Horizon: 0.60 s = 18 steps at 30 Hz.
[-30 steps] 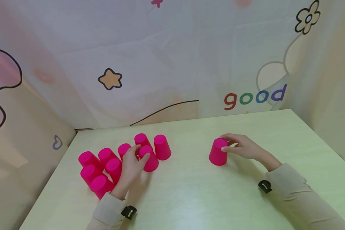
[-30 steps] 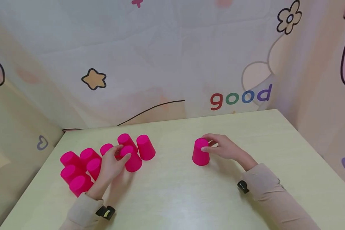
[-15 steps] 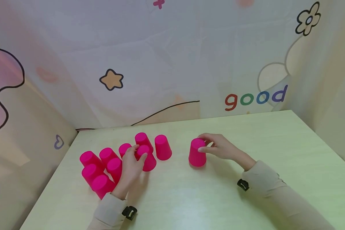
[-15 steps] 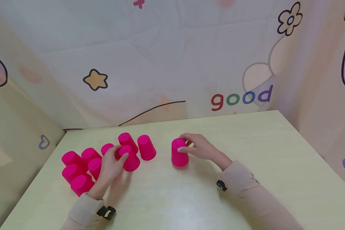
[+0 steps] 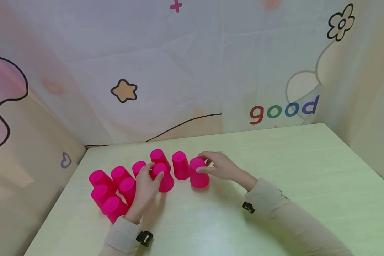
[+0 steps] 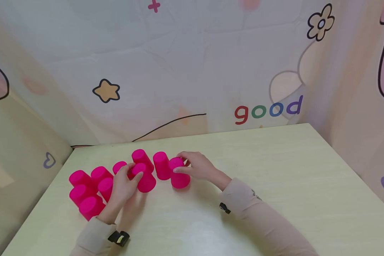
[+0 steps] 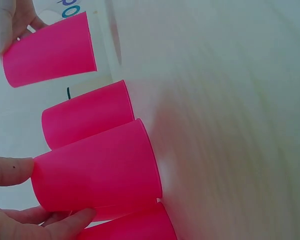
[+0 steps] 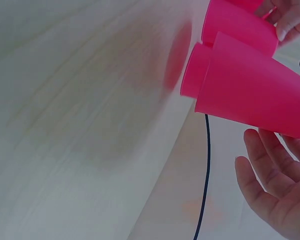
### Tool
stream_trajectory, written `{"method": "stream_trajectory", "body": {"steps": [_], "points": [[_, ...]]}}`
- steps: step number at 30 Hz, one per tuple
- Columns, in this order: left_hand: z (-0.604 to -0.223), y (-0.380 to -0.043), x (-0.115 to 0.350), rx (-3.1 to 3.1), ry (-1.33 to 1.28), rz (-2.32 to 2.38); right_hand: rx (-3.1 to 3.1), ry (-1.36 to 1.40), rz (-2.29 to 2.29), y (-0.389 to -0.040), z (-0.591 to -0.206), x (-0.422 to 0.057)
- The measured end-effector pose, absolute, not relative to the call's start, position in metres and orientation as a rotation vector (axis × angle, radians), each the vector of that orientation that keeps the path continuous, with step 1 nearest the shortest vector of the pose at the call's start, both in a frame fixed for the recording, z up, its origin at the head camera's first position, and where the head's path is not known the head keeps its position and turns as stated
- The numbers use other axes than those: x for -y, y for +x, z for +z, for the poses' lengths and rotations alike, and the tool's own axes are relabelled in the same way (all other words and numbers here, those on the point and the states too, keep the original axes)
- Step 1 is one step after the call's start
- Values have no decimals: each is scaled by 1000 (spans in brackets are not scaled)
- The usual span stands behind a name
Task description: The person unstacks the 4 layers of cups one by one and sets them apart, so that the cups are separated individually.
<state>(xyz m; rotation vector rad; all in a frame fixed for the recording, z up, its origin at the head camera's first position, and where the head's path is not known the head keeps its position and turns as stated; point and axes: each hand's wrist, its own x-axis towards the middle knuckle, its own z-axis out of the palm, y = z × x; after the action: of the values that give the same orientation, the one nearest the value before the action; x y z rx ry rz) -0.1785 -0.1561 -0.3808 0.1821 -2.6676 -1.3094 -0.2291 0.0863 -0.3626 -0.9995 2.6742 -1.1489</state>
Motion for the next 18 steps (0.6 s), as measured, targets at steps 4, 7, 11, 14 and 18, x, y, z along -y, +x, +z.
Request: {"method": "stream_trajectory", "body": {"steps": [4, 7, 11, 14, 18], "points": [[-380, -178, 156, 2665, 184, -1320, -2697, -977, -1085, -228, -366, -70], [-380, -177, 156, 2661, 180, -1319, -2704, -956, -1051, -228, -368, -59], [-380, -177, 156, 2659, 178, -1312, -2696, -940, -1033, -226, -370, -47], [-380, -177, 155, 2660, 187, -1310, -2686, -947, -1039, -225, -371, -42], [-380, -177, 155, 2659, 194, -1314, -2670, -953, -1075, -225, -373, -37]]}}
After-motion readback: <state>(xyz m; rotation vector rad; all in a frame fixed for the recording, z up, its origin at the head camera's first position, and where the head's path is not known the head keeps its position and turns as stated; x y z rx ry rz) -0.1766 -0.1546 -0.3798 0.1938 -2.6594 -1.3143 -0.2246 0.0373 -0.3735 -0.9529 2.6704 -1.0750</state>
